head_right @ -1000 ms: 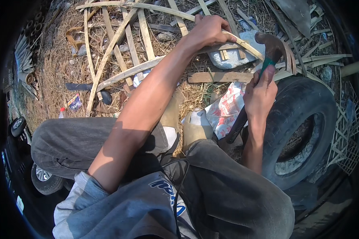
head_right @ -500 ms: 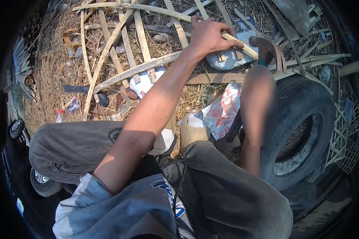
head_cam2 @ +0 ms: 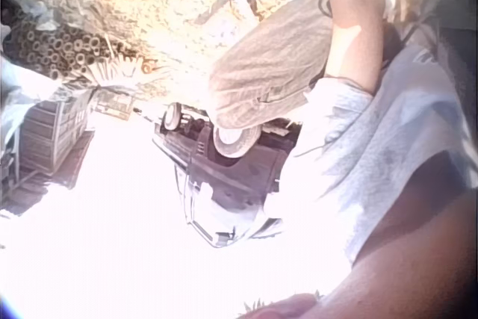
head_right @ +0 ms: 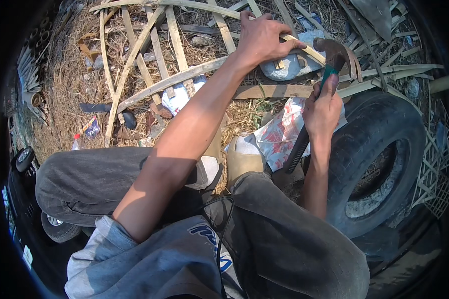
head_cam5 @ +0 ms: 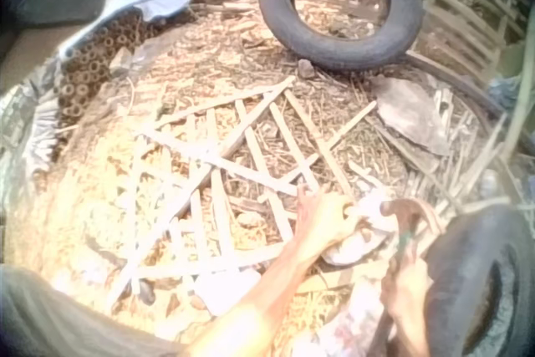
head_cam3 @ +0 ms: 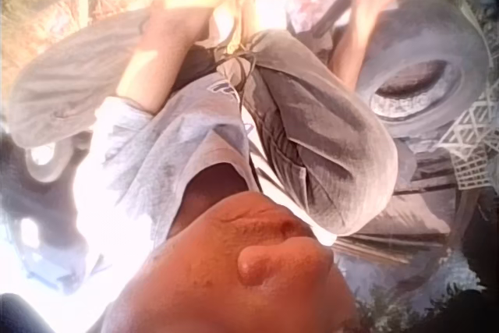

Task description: The person secures a wooden lattice structure by driving nails into bamboo or wood strips with a hammer.

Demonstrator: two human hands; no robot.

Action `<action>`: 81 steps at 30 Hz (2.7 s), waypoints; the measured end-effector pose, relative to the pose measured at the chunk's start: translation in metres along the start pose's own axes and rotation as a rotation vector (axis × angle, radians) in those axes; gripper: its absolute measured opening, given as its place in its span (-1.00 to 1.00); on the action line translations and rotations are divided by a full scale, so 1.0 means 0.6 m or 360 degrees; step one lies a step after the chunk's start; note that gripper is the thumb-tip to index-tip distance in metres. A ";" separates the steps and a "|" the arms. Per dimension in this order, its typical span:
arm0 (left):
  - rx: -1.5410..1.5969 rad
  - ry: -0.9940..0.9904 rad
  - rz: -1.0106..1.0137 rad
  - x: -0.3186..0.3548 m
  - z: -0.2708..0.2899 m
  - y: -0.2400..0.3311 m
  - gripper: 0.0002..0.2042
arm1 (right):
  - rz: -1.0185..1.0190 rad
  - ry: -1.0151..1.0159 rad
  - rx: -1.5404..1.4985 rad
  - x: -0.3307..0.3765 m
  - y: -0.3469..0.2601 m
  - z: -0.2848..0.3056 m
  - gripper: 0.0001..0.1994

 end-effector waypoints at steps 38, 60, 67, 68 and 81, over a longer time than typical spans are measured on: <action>-0.0041 -0.0058 0.0036 0.007 0.003 0.000 -0.43 | 0.0258 0.0038 0.0128 0.001 -0.003 -0.015 -0.35; 0.0104 -0.0328 0.0033 -0.008 -0.008 -0.023 -0.61 | -0.0056 -0.0014 -0.0007 0.024 -0.015 -0.009 -0.40; 0.0165 -0.0553 0.0088 -0.026 -0.010 -0.014 -0.59 | 0.0205 -0.0006 -0.0143 0.050 -0.047 -0.002 -0.38; 0.0167 -0.0507 0.0052 -0.024 -0.012 -0.013 -0.54 | 0.0209 0.0045 -0.0099 0.041 -0.032 -0.007 -0.38; 0.0220 -0.0583 -0.0035 -0.025 -0.011 -0.037 -0.64 | 0.0369 0.0029 0.0278 -0.012 0.035 -0.012 -0.37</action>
Point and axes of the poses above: each hand's wrist, its own x-axis away from the middle knuckle, its own z-axis out of the back of the hand, y = z × x, the point moved 3 cm from there along -x, towards the middle knuckle, and after that the axes turned 10 degrees about -x, right-handed, at the moved point
